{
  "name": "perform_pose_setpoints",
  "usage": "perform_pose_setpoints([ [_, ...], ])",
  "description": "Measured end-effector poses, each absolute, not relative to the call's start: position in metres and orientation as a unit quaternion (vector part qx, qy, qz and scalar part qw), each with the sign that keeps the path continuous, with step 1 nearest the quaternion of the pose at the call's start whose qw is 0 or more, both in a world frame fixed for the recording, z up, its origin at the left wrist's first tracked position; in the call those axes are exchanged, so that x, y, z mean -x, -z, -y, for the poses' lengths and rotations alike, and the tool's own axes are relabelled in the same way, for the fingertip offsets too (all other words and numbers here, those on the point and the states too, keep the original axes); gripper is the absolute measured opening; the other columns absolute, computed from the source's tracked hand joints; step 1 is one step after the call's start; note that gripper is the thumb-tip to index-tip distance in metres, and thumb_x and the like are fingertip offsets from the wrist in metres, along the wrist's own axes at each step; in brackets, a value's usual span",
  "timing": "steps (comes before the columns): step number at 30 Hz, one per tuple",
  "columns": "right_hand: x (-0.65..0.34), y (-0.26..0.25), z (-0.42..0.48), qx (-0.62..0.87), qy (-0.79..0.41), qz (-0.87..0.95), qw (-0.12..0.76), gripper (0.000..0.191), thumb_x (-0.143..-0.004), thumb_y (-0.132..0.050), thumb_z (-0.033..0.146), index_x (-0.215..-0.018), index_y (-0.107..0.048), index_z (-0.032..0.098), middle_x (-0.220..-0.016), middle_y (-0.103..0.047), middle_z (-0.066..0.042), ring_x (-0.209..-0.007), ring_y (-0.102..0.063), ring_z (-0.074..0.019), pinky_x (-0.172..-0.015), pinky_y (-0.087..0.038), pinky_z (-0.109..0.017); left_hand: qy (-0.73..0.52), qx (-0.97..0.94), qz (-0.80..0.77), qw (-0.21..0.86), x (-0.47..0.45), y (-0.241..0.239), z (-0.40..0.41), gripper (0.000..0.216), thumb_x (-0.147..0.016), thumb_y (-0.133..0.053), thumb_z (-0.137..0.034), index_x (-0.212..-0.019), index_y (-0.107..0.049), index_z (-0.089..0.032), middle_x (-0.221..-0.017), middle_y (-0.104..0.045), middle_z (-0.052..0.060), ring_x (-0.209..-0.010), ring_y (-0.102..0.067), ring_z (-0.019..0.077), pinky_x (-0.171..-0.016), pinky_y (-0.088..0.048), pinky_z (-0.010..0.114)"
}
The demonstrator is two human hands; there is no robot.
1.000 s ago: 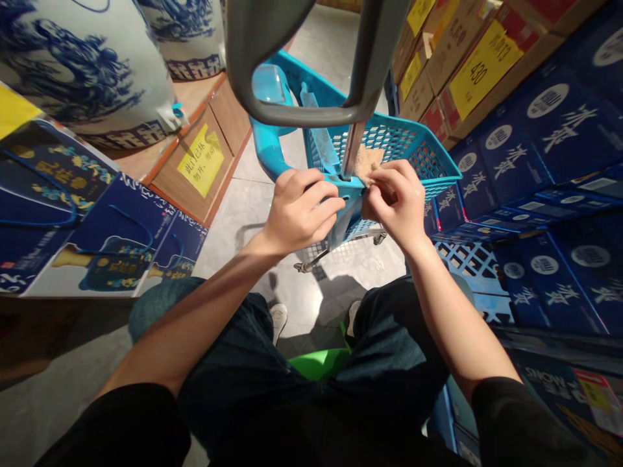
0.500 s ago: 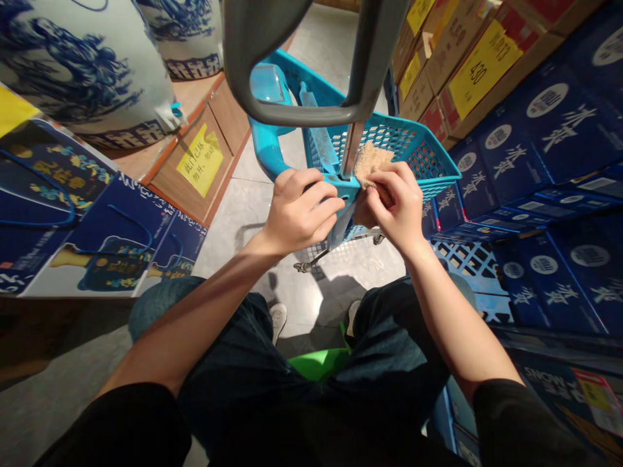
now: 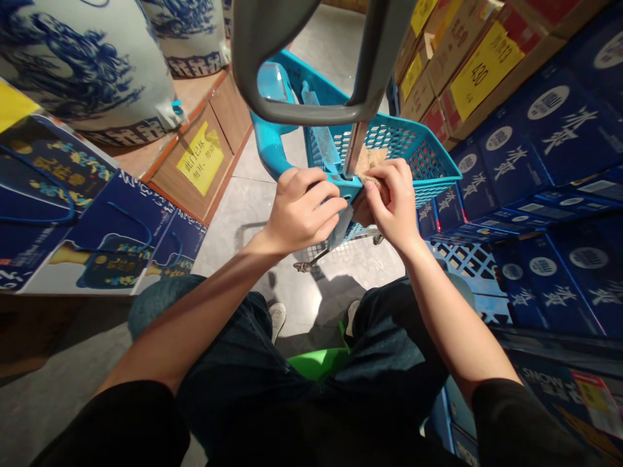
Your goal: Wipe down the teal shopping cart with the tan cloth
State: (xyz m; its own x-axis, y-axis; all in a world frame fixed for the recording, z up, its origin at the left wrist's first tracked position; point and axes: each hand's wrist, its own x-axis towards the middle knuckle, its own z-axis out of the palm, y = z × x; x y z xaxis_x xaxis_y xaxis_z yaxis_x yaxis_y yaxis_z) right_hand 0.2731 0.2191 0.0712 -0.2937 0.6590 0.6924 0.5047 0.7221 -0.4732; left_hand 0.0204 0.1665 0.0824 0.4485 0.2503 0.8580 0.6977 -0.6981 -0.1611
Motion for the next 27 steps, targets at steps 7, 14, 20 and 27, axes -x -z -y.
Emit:
perform_pose_setpoints([
  [7,-0.272,-0.071,-0.225,0.371,-0.108,0.781,0.491,0.032,-0.118,-0.062,0.057,-0.114,-0.075,0.028,-0.117,-0.071,-0.008,-0.122,-0.069,-0.0310,-0.123,-0.057,-0.059,0.449,0.812,0.281,0.246,-0.017,-0.086,-0.166,0.013,-0.110,-0.068,-0.019,-0.116,-0.076,-0.027,-0.109,-0.085,0.002,-0.120,-0.076,0.0286,-0.104,-0.057,0.050],
  [14,-0.269,-0.050,-0.229,0.432,-0.098,0.765,0.467,0.038,-0.122,-0.050,0.056,-0.131,-0.077,0.031,-0.133,-0.079,-0.011,-0.137,-0.069,-0.0327,-0.129,-0.054,-0.060,0.394,0.833,0.332,0.203,-0.018,-0.081,-0.166,0.019,-0.114,-0.061,-0.027,-0.112,-0.080,-0.030,-0.101,-0.085,0.004,-0.123,-0.079,0.0314,-0.106,-0.063,0.052],
  [20,-0.265,-0.050,-0.216,0.398,-0.090,0.793,0.453,0.044,-0.119,-0.047,0.053,-0.150,-0.073,0.034,-0.152,-0.078,-0.011,-0.149,-0.066,-0.0377,-0.138,-0.041,-0.075,0.409,0.836,0.349,0.114,-0.014,-0.073,-0.168,0.015,-0.111,-0.068,-0.027,-0.116,-0.081,-0.031,-0.113,-0.085,0.005,-0.133,-0.075,0.0346,-0.120,-0.056,0.060],
  [27,-0.264,-0.058,-0.202,0.352,-0.062,0.820,0.446,0.053,-0.113,-0.048,0.036,-0.161,-0.070,0.037,-0.163,-0.075,-0.006,-0.157,-0.067,-0.0370,-0.137,-0.051,-0.070,0.416,0.830,0.358,0.098,-0.014,-0.073,-0.167,0.016,-0.108,-0.070,-0.025,-0.114,-0.084,-0.029,-0.109,-0.084,0.006,-0.127,-0.074,0.0322,-0.121,-0.056,0.062],
])
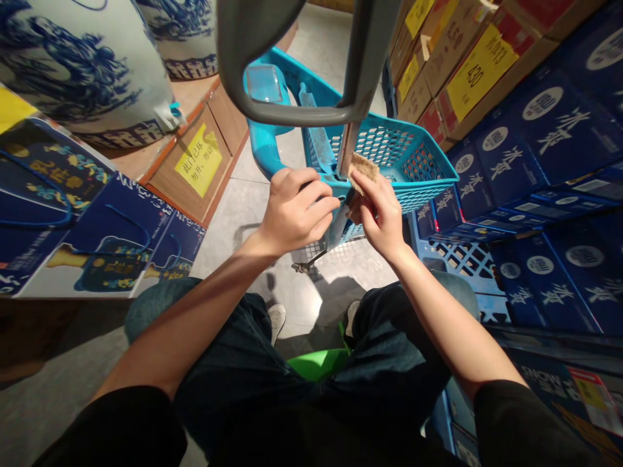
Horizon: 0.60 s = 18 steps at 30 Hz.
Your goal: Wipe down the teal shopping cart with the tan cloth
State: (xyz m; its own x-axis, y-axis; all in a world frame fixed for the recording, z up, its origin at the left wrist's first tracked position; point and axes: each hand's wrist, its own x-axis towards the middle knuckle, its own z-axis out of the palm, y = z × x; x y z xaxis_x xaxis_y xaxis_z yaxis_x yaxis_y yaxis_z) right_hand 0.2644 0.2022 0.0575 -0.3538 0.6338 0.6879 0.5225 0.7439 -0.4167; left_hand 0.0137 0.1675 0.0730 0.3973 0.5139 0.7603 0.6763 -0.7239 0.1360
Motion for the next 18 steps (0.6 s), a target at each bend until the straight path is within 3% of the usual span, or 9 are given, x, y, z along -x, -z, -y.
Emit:
perform_pose_setpoints([
  [4,-0.260,-0.060,-0.199,0.340,-0.047,0.816,0.465,0.051,-0.111,-0.051,0.035,-0.157,-0.074,0.035,-0.156,-0.079,-0.010,-0.148,-0.073,-0.0359,-0.129,-0.060,-0.066,0.429,0.825,0.322,0.180,-0.015,-0.076,-0.167,0.021,-0.108,-0.067,-0.022,-0.117,-0.085,-0.029,-0.107,-0.084,0.005,-0.126,-0.076,0.0319,-0.118,-0.056,0.061],
  [9,-0.268,-0.060,-0.212,0.344,-0.061,0.818,0.458,0.052,-0.104,-0.057,0.029,-0.152,-0.076,0.031,-0.152,-0.080,-0.012,-0.146,-0.073,-0.0371,-0.130,-0.059,-0.065,0.455,0.806,0.270,0.265,-0.017,-0.089,-0.165,0.012,-0.107,-0.070,-0.017,-0.109,-0.078,-0.025,-0.101,-0.086,0.003,-0.114,-0.080,0.0274,-0.100,-0.060,0.047],
  [15,-0.282,-0.057,-0.226,0.378,-0.059,0.800,0.462,0.047,-0.099,-0.056,0.024,-0.140,-0.080,0.028,-0.137,-0.084,-0.011,-0.133,-0.077,-0.0351,-0.125,-0.061,-0.064,0.450,0.834,0.255,0.193,-0.006,-0.086,-0.171,0.021,-0.110,-0.064,-0.016,-0.121,-0.077,-0.029,-0.119,-0.086,0.004,-0.125,-0.079,0.0279,-0.107,-0.063,0.050],
  [18,-0.290,-0.055,-0.232,0.383,-0.061,0.793,0.469,0.046,-0.095,-0.056,0.021,-0.133,-0.081,0.027,-0.133,-0.086,-0.011,-0.128,-0.079,-0.0337,-0.117,-0.066,-0.058,0.460,0.821,0.239,0.239,0.004,-0.081,-0.175,0.026,-0.111,-0.065,-0.020,-0.131,-0.074,-0.034,-0.134,-0.083,0.001,-0.136,-0.075,0.0233,-0.114,-0.063,0.045],
])
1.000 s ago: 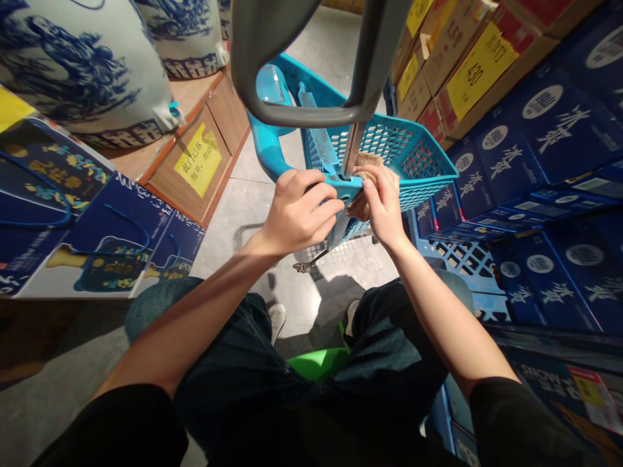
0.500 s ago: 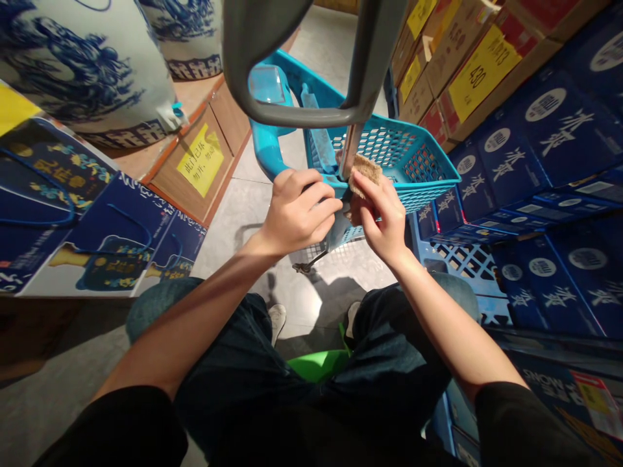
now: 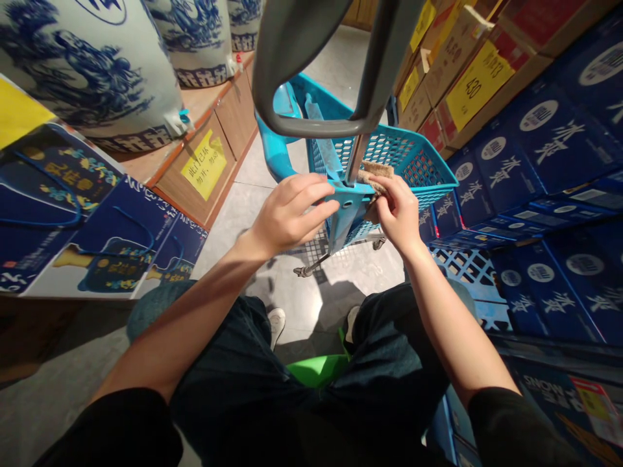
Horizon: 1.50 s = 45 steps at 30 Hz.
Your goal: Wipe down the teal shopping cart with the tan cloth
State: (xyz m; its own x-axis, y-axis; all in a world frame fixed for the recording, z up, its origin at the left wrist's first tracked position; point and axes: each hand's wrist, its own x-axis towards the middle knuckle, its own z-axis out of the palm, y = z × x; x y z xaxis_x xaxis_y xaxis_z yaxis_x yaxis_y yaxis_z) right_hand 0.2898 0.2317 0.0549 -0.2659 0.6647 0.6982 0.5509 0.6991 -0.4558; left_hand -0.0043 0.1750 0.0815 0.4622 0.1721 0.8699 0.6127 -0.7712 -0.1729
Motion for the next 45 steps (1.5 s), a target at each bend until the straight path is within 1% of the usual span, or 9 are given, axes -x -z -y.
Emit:
perform_pose_setpoints([
  [3,-0.296,-0.053,-0.236,0.389,-0.062,0.788,0.474,0.045,-0.091,-0.058,0.019,-0.128,-0.082,0.026,-0.131,-0.087,-0.012,-0.126,-0.080,-0.0344,-0.114,-0.068,-0.057,0.477,0.780,0.260,0.311,0.018,-0.077,-0.178,0.033,-0.110,-0.073,-0.031,-0.142,-0.069,-0.038,-0.142,-0.080,0.000,-0.143,-0.070,0.0229,-0.132,-0.054,0.050],
  [7,-0.291,-0.051,-0.228,0.396,-0.058,0.781,0.480,0.048,-0.095,-0.057,0.020,-0.135,-0.081,0.027,-0.136,-0.086,-0.012,-0.132,-0.080,-0.0353,-0.117,-0.068,-0.061,0.466,0.773,0.388,0.189,0.035,-0.065,-0.184,0.055,-0.110,-0.077,-0.053,-0.159,-0.058,-0.036,-0.160,-0.070,0.010,-0.166,-0.053,0.0387,-0.144,-0.040,0.071],
  [10,-0.275,-0.051,-0.209,0.376,-0.031,0.785,0.492,0.050,-0.103,-0.055,0.025,-0.147,-0.079,0.032,-0.145,-0.084,-0.010,-0.139,-0.079,-0.0351,-0.121,-0.067,-0.064,0.466,0.775,0.398,0.158,0.038,-0.056,-0.188,0.063,-0.110,-0.074,-0.064,-0.162,-0.054,-0.036,-0.162,-0.069,0.014,-0.169,-0.051,0.0415,-0.143,-0.041,0.073],
  [14,-0.256,-0.053,-0.183,0.351,-0.006,0.805,0.478,0.050,-0.109,-0.055,0.033,-0.154,-0.077,0.032,-0.157,-0.079,-0.012,-0.156,-0.070,-0.0380,-0.132,-0.059,-0.068,0.471,0.769,0.396,0.172,0.030,-0.054,-0.187,0.062,-0.112,-0.072,-0.060,-0.166,-0.049,-0.039,-0.160,-0.071,0.015,-0.165,-0.056,0.0414,-0.141,-0.041,0.074],
  [20,-0.256,-0.056,-0.173,0.330,0.062,0.800,0.498,0.049,-0.112,-0.055,0.036,-0.156,-0.076,0.039,-0.152,-0.080,-0.011,-0.147,-0.076,-0.0383,-0.125,-0.065,-0.069,0.494,0.768,0.370,0.172,0.017,-0.061,-0.180,0.055,-0.116,-0.066,-0.059,-0.164,-0.052,-0.036,-0.156,-0.074,0.011,-0.160,-0.060,0.0377,-0.141,-0.044,0.069],
  [28,-0.250,-0.077,-0.154,0.335,-0.045,0.845,0.415,0.050,-0.107,-0.065,0.041,-0.155,-0.078,0.034,-0.155,-0.075,-0.013,-0.162,-0.063,-0.0445,-0.138,-0.053,-0.073,0.475,0.780,0.385,0.133,-0.010,-0.069,-0.166,0.056,-0.113,-0.076,-0.043,-0.164,-0.053,-0.037,-0.157,-0.074,0.012,-0.159,-0.064,0.0381,-0.138,-0.050,0.066],
  [34,-0.269,-0.087,-0.170,0.311,0.042,0.810,0.495,0.037,-0.105,-0.062,0.037,-0.135,-0.083,0.033,-0.135,-0.082,-0.013,-0.134,-0.079,-0.0391,-0.120,-0.065,-0.068,0.461,0.817,0.313,0.152,-0.012,-0.077,-0.165,0.064,-0.120,-0.066,-0.049,-0.177,-0.041,-0.033,-0.163,-0.073,0.014,-0.157,-0.069,0.0348,-0.133,-0.057,0.059],
  [39,-0.290,-0.081,-0.183,0.333,0.099,0.775,0.527,0.025,-0.099,-0.065,0.032,-0.116,-0.083,0.027,-0.113,-0.082,-0.011,-0.110,-0.081,-0.0345,-0.105,-0.070,-0.062,0.455,0.825,0.317,0.111,0.002,-0.074,-0.170,0.057,-0.118,-0.069,-0.053,-0.172,-0.057,-0.039,-0.166,-0.070,0.010,-0.159,-0.066,0.0381,-0.135,-0.053,0.066],
  [45,-0.276,-0.089,-0.164,0.335,0.096,0.773,0.530,0.033,-0.101,-0.061,0.028,-0.126,-0.082,0.028,-0.120,-0.082,-0.011,-0.116,-0.079,-0.0347,-0.105,-0.070,-0.060,0.455,0.817,0.337,0.108,-0.009,-0.067,-0.170,0.050,-0.116,-0.072,-0.050,-0.165,-0.068,-0.040,-0.159,-0.074,0.008,-0.153,-0.067,0.0368,-0.133,-0.055,0.066],
])
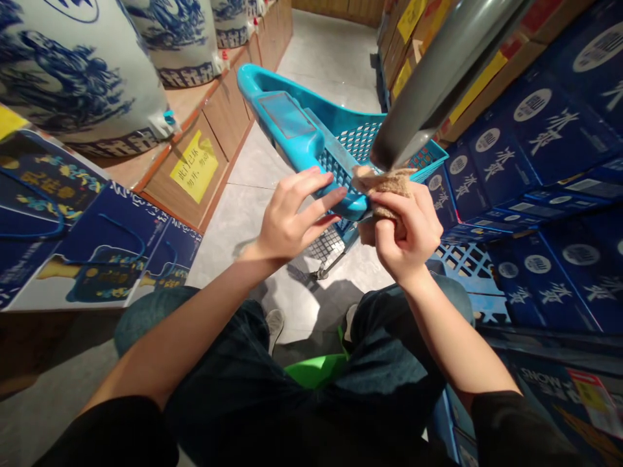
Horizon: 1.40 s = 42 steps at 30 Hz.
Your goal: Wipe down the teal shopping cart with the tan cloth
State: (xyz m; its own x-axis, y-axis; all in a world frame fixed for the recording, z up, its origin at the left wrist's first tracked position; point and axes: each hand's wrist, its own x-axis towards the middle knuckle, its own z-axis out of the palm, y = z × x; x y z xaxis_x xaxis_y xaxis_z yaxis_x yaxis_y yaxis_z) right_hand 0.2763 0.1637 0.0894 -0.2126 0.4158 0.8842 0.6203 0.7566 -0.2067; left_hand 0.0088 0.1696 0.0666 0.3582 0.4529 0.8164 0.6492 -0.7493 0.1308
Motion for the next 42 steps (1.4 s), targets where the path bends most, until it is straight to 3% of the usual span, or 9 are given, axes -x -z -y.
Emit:
perform_pose_setpoints([
  [4,-0.274,-0.095,-0.162,0.324,0.102,0.792,0.508,0.033,-0.101,-0.062,0.029,-0.126,-0.083,0.028,-0.125,-0.082,-0.013,-0.121,-0.079,-0.0363,-0.106,-0.069,-0.062,0.474,0.810,0.317,0.138,-0.013,-0.069,-0.172,0.049,-0.118,-0.070,-0.048,-0.166,-0.066,-0.041,-0.156,-0.075,0.007,-0.147,-0.071,0.0340,-0.128,-0.060,0.061],
  [10,-0.296,-0.088,-0.180,0.342,0.080,0.768,0.535,0.028,-0.097,-0.062,0.024,-0.113,-0.084,0.028,-0.109,-0.081,-0.009,-0.105,-0.079,-0.0324,-0.101,-0.070,-0.058,0.489,0.811,0.298,0.118,-0.008,-0.073,-0.172,0.055,-0.116,-0.075,-0.041,-0.169,-0.064,-0.043,-0.156,-0.076,0.006,-0.145,-0.072,0.0333,-0.127,-0.061,0.059],
  [18,-0.281,-0.090,-0.161,0.318,0.072,0.807,0.492,0.036,-0.098,-0.069,0.030,-0.131,-0.084,0.030,-0.131,-0.082,-0.013,-0.125,-0.078,-0.0385,-0.111,-0.066,-0.065,0.478,0.808,0.318,0.132,-0.006,-0.070,-0.170,0.050,-0.115,-0.075,-0.042,-0.165,-0.069,-0.039,-0.151,-0.077,0.009,-0.143,-0.072,0.0346,-0.126,-0.061,0.062],
  [25,-0.290,-0.092,-0.177,0.295,0.108,0.774,0.550,0.038,-0.096,-0.062,0.018,-0.123,-0.085,0.030,-0.114,-0.084,-0.009,-0.105,-0.079,-0.0314,-0.096,-0.071,-0.055,0.493,0.798,0.299,0.176,-0.008,-0.075,-0.170,0.052,-0.114,-0.078,-0.037,-0.165,-0.068,-0.036,-0.145,-0.081,0.010,-0.138,-0.077,0.0323,-0.119,-0.067,0.056],
  [32,-0.270,-0.098,-0.158,0.240,0.085,0.800,0.543,0.048,-0.094,-0.064,0.017,-0.136,-0.083,0.029,-0.133,-0.084,-0.013,-0.127,-0.080,-0.0351,-0.107,-0.070,-0.061,0.496,0.798,0.298,0.166,-0.011,-0.076,-0.168,0.057,-0.112,-0.080,-0.034,-0.168,-0.066,-0.037,-0.148,-0.081,0.009,-0.140,-0.076,0.0320,-0.120,-0.066,0.055],
  [39,-0.285,-0.097,-0.172,0.285,0.089,0.775,0.557,0.041,-0.094,-0.060,0.016,-0.121,-0.087,0.030,-0.118,-0.088,-0.009,-0.106,-0.084,-0.0299,-0.096,-0.074,-0.052,0.517,0.789,0.278,0.181,-0.013,-0.078,-0.168,0.057,-0.112,-0.080,-0.032,-0.168,-0.067,-0.034,-0.144,-0.083,0.010,-0.139,-0.078,0.0305,-0.118,-0.068,0.051],
  [42,-0.277,-0.096,-0.165,0.307,0.094,0.782,0.534,0.040,-0.094,-0.060,0.019,-0.122,-0.087,0.029,-0.121,-0.088,-0.011,-0.116,-0.084,-0.0331,-0.101,-0.074,-0.057,0.495,0.794,0.309,0.168,-0.013,-0.075,-0.168,0.050,-0.112,-0.080,-0.036,-0.161,-0.074,-0.035,-0.143,-0.084,0.010,-0.139,-0.078,0.0322,-0.121,-0.067,0.055],
])
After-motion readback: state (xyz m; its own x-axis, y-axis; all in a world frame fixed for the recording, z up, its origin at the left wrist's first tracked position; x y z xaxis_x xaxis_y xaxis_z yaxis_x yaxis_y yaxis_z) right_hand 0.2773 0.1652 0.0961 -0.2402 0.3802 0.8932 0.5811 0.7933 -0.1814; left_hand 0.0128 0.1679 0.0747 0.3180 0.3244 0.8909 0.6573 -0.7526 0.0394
